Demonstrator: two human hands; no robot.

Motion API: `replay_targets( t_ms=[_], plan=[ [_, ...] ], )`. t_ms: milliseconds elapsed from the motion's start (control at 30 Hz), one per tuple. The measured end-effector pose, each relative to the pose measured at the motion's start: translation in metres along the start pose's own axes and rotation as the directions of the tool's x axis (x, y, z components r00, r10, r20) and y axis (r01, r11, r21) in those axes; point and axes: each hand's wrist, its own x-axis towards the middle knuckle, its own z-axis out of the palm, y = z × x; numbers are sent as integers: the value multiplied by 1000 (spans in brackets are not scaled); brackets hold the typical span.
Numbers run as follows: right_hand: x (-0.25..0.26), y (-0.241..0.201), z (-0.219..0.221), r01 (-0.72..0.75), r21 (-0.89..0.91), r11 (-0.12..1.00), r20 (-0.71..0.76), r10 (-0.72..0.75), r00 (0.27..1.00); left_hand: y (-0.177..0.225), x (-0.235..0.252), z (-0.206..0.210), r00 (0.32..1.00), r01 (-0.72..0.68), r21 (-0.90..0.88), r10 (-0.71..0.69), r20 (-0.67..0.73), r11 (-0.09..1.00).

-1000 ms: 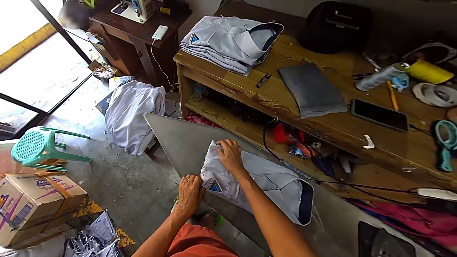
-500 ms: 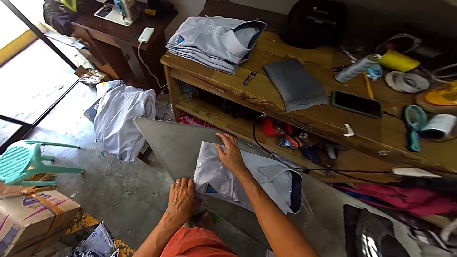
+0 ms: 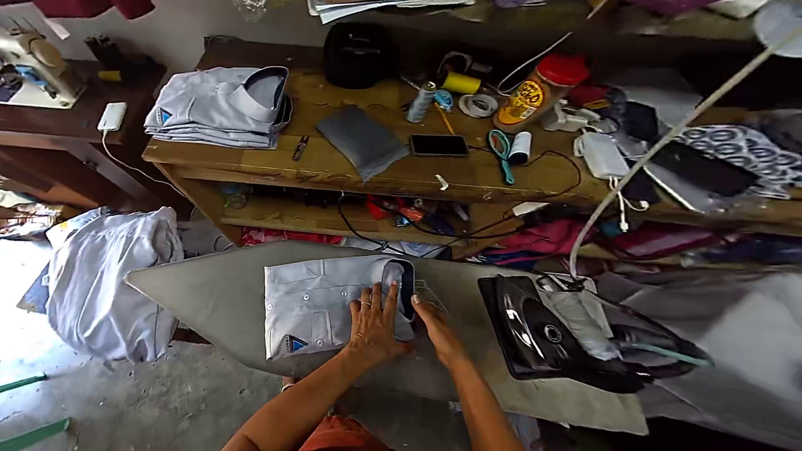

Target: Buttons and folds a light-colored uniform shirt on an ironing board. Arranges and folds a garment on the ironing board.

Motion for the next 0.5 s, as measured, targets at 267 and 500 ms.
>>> replay_targets(
  t_ms=[267,500],
  plan=[
    [20,-20,-6,168,165,972,-2,-170,985,-45,11,-39,896,-61,-840,-341,-284,539],
    [33,-20,34,-359,271,893,190,316,930,-65,-9,-64,954,16,-996,-300,-11,86]
  ],
)
